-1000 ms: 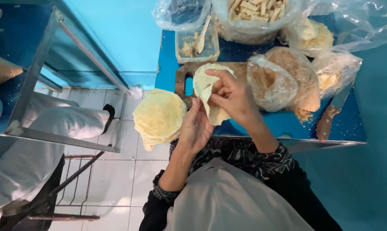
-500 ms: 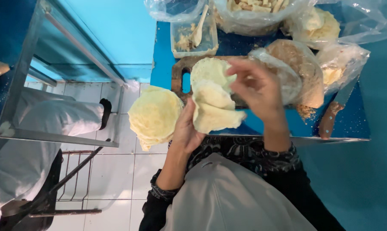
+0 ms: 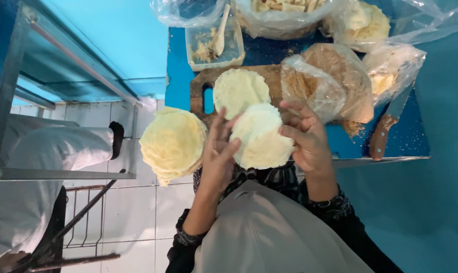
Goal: The person sits at a blue table and separates thin round food sheets, peeling them apart one at a time by hand and stacking the separated sheets on the table. Near the end, the person uses a knife to trim or cut a round sheet on a wooden cutting board.
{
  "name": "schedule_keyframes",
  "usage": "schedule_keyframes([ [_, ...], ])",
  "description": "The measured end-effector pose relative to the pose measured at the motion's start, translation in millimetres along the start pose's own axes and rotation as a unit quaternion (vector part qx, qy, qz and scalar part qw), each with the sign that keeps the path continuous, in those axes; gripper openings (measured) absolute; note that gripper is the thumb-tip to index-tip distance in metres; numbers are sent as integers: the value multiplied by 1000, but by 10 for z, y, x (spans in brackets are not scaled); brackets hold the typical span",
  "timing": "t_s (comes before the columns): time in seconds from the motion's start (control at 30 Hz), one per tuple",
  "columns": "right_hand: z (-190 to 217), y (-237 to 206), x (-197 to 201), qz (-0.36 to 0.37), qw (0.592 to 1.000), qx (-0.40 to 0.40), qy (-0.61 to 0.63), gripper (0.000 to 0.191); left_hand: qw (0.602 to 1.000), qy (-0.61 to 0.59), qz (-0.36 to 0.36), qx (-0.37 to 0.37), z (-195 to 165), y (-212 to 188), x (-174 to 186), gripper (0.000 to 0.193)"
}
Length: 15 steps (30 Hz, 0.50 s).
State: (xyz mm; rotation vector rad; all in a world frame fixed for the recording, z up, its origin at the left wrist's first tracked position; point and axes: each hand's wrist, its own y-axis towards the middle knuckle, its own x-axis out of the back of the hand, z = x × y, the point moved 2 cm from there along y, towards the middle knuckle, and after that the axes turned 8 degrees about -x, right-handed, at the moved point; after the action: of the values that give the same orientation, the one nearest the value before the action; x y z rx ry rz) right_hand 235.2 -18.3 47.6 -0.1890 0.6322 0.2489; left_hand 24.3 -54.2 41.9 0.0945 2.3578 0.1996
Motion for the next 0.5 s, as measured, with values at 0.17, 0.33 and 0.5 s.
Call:
schedule_keyframes([
  [0.17, -94, 58, -266, 22, 1000, 8, -16, 44, 816, 482, -11, -318, -234, -216, -258, 43],
  [0.33, -173, 92, -455, 18, 998, 19, -54, 45, 816, 493, 21, -303, -182, -284, -307, 26],
  [0.5, -160, 112, -409, 24, 998, -5, -59, 52, 930, 281, -73, -227, -21, -143, -101, 13],
])
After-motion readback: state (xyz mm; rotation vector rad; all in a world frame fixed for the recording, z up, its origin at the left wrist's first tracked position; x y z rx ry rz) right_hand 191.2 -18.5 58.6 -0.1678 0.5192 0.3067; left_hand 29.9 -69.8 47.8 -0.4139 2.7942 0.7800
